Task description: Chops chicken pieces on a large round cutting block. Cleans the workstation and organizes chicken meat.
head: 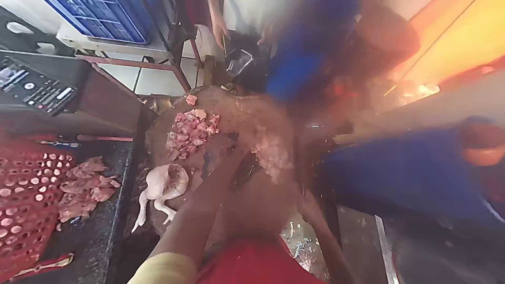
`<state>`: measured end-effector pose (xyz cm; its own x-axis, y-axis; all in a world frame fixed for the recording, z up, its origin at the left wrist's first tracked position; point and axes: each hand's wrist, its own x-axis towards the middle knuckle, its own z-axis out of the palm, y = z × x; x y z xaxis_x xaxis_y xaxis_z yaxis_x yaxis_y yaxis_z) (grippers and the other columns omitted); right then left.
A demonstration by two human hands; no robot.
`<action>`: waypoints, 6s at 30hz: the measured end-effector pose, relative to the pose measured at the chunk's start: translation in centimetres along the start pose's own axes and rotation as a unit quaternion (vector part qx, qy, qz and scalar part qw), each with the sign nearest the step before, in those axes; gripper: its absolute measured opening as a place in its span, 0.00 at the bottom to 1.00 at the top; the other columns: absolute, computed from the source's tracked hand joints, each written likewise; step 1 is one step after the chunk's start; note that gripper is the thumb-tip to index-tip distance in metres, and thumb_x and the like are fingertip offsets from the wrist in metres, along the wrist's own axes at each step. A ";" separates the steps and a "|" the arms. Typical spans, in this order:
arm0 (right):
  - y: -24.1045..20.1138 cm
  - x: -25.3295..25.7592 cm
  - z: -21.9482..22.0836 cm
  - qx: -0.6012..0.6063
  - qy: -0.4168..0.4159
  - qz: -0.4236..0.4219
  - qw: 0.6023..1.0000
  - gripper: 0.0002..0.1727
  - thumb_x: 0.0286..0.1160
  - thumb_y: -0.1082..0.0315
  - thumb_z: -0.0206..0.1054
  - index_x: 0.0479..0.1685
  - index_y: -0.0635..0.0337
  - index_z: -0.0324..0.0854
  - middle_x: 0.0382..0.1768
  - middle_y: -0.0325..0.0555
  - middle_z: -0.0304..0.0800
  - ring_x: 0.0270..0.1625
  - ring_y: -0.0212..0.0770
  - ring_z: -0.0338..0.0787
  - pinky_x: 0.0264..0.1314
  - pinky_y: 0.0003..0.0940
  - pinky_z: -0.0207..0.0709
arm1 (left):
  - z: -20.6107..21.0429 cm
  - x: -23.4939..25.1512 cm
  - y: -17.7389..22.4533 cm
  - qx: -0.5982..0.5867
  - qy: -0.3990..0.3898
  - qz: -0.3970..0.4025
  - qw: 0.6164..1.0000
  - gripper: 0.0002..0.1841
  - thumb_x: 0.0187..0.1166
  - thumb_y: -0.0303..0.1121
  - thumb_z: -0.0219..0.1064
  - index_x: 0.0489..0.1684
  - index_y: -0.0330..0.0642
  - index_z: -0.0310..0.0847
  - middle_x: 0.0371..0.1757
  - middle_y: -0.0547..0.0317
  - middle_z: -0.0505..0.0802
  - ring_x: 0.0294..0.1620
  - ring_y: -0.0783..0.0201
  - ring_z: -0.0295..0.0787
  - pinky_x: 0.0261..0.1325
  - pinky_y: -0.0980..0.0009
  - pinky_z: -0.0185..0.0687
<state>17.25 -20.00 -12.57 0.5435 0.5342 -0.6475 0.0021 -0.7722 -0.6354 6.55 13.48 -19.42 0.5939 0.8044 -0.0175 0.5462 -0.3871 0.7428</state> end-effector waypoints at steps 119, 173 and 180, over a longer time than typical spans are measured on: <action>-1.1 -4.6 5.8 -0.437 -0.391 -0.337 0.737 0.32 0.91 0.43 0.52 0.81 0.55 0.74 0.68 0.61 0.87 0.70 0.63 0.86 0.73 0.67 0.74 | 0.1 -19.2 8.4 0.267 -0.132 0.027 0.954 0.22 0.77 0.39 0.69 0.71 0.51 0.83 0.77 0.44 0.82 0.86 0.39 0.66 0.88 0.28 0.41; 3.0 -7.1 4.2 -0.241 -0.237 -0.216 0.916 0.31 0.93 0.49 0.42 0.64 0.69 0.79 0.40 0.53 0.86 0.42 0.45 0.86 0.52 0.45 0.83 | -12.9 -25.3 -1.1 -0.217 0.143 -0.225 0.939 0.25 0.93 0.47 0.52 0.76 0.35 0.74 0.66 0.36 0.87 0.64 0.46 0.86 0.68 0.45 0.81; 2.6 -10.1 2.9 -0.305 -0.083 -0.140 0.938 0.28 0.95 0.54 0.49 0.65 0.75 0.78 0.48 0.66 0.89 0.51 0.54 0.89 0.62 0.54 0.79 | -7.7 -31.0 6.6 -0.044 -0.073 -0.143 0.986 0.17 0.84 0.34 0.65 0.61 0.29 0.83 0.61 0.36 0.89 0.65 0.44 0.85 0.72 0.48 0.75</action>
<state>9.31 -26.44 -8.94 0.3113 0.7521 -0.5808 0.6324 -0.6202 -0.4642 -12.81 -10.50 -8.84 0.5048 0.7990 -0.3268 0.6540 -0.1068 0.7489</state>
